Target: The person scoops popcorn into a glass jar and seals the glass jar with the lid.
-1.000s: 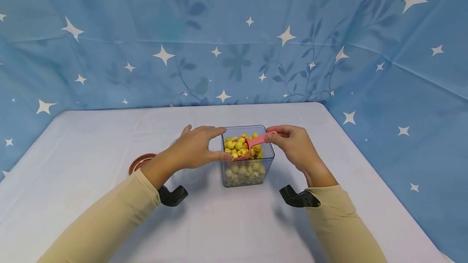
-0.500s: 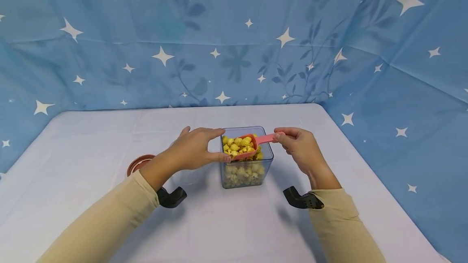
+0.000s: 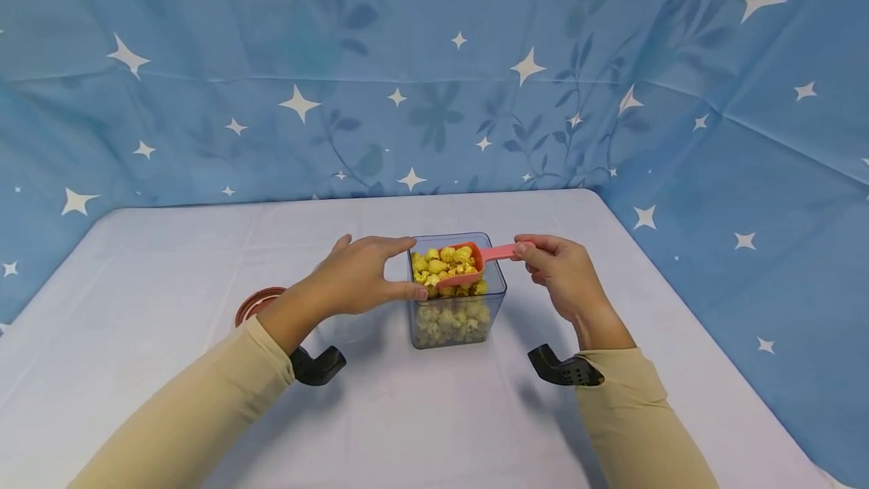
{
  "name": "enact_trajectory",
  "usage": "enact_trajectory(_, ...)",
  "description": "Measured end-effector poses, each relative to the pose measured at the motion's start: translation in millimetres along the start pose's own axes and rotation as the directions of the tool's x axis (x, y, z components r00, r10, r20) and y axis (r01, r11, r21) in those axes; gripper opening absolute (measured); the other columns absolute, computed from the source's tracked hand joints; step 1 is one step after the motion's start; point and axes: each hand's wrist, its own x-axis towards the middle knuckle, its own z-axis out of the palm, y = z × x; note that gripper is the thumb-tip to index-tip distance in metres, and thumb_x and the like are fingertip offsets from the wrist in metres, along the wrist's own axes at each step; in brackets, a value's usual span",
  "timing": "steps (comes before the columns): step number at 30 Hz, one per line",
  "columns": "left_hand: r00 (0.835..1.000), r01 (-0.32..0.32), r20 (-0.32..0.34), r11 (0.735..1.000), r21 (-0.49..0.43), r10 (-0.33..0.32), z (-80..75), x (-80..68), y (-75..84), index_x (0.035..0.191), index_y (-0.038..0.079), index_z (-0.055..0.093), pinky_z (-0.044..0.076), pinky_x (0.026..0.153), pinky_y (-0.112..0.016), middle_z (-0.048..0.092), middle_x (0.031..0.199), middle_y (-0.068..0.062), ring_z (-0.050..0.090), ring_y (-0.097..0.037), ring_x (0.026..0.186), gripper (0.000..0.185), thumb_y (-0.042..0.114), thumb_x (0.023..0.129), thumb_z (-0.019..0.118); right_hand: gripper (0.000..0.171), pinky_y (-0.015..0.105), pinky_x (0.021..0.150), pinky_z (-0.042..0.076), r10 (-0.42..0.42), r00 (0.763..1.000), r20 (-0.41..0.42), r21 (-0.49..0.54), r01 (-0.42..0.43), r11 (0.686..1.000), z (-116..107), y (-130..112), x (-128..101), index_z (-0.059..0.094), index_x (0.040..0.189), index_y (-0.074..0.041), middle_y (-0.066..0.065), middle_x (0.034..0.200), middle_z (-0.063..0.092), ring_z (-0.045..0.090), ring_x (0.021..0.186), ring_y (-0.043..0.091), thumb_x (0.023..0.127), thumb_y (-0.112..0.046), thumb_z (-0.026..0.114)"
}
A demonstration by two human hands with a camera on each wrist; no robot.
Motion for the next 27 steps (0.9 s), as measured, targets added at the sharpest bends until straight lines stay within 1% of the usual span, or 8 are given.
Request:
enact_trajectory(5, 1.0, -0.001, 0.0, 1.0, 0.005, 0.001, -1.0, -0.7, 0.5, 0.153, 0.023, 0.044, 0.016, 0.112, -0.069, 0.052, 0.148, -0.001, 0.045, -0.024, 0.137, 0.086, 0.069, 0.084, 0.065, 0.011, 0.021, 0.062, 0.043, 0.001, 1.0, -0.003, 0.066, -0.001, 0.998, -2.7, 0.5, -0.9, 0.07, 0.108, -0.012, -0.003, 0.086, 0.067, 0.046, 0.072, 0.014, 0.1, -0.016, 0.064)
enact_trajectory(8, 1.0, 0.001, 0.003, 1.0, 0.005, -0.001, -1.3, -0.9, 1.2, 0.153, 0.023, 0.044, 0.016, 0.112, -0.069, 0.052, 0.147, -0.001, 0.045, -0.024, 0.137, 0.086, 0.07, 0.084, 0.064, 0.008, 0.021, 0.062, 0.043, 0.003, 1.0, 0.001, 0.084, -0.003, 0.996, -2.4, 0.8, -1.3, 0.072, 0.103, -0.016, -0.003, 0.086, 0.067, 0.047, 0.072, 0.014, 0.1, -0.016, 0.064)
enact_trajectory(10, 1.0, 0.002, 0.004, 1.0, 0.005, -0.002, -1.3, -0.8, 1.6, 0.153, 0.023, 0.044, 0.016, 0.112, -0.069, 0.052, 0.147, -0.001, 0.045, -0.025, 0.137, 0.086, 0.07, 0.084, 0.064, 0.008, 0.021, 0.061, 0.043, 0.001, 1.0, 0.004, 0.09, -0.001, 0.996, -0.8, 1.1, -1.0, 0.071, 0.104, -0.014, -0.003, 0.085, 0.067, 0.047, 0.071, 0.014, 0.1, -0.015, 0.064)
enact_trajectory(12, 1.0, 0.004, 0.003, 1.0, 0.004, -0.004, -1.5, -0.7, 2.0, 0.154, 0.023, 0.044, 0.016, 0.112, -0.069, 0.052, 0.148, -0.001, 0.045, -0.025, 0.137, 0.086, 0.07, 0.084, 0.064, 0.01, 0.021, 0.062, 0.044, -0.001, 1.0, 0.006, 0.087, 0.0, 0.996, 1.7, 1.1, -0.6, 0.07, 0.107, -0.01, -0.002, 0.085, 0.067, 0.047, 0.071, 0.013, 0.1, -0.015, 0.064)
enact_trajectory(17, 1.0, 0.007, 0.005, 1.0, 0.002, -0.008, -1.2, -0.5, 2.2, 0.154, 0.023, 0.044, 0.016, 0.112, -0.069, 0.052, 0.148, -0.001, 0.045, -0.025, 0.137, 0.087, 0.07, 0.084, 0.065, 0.03, 0.021, 0.065, 0.045, 0.012, 1.0, 0.014, 0.059, -0.013, 0.998, 9.8, 0.5, 1.2, 0.061, 0.122, 0.004, -0.003, 0.086, 0.065, 0.047, 0.072, 0.013, 0.101, -0.017, 0.063)
enact_trajectory(20, 1.0, 0.008, 0.009, 1.0, -0.002, -0.008, -1.0, -0.2, 2.3, 0.154, 0.022, 0.044, 0.015, 0.112, -0.069, 0.052, 0.148, -0.001, 0.045, -0.025, 0.137, 0.088, 0.07, 0.083, 0.065, 0.038, 0.021, 0.065, 0.045, 0.019, 1.0, 0.019, 0.04, -0.02, 0.999, 12.5, 0.3, 2.2, 0.056, 0.127, 0.01, -0.003, 0.086, 0.064, 0.047, 0.073, 0.013, 0.101, -0.017, 0.062)
enact_trajectory(24, 1.0, 0.008, 0.014, 1.0, -0.006, -0.008, -1.3, 0.1, 2.4, 0.154, 0.023, 0.043, 0.015, 0.112, -0.069, 0.051, 0.149, -0.001, 0.044, -0.025, 0.138, 0.088, 0.07, 0.083, 0.065, 0.04, 0.021, 0.066, 0.045, 0.025, 1.0, 0.016, 0.034, -0.026, 0.999, 11.9, 0.3, 2.6, 0.055, 0.129, 0.011, -0.004, 0.086, 0.064, 0.047, 0.074, 0.014, 0.101, -0.017, 0.062)
enact_trajectory(27, 1.0, 0.008, 0.013, 1.0, -0.009, -0.008, -1.8, -0.1, 1.9, 0.154, 0.023, 0.043, 0.016, 0.112, -0.069, 0.051, 0.149, -0.001, 0.044, -0.025, 0.138, 0.088, 0.07, 0.083, 0.065, 0.034, 0.021, 0.067, 0.046, 0.025, 1.0, 0.013, 0.049, -0.025, 0.998, 9.9, 0.6, 2.7, 0.06, 0.125, 0.006, -0.003, 0.087, 0.064, 0.048, 0.075, 0.014, 0.101, -0.018, 0.063)
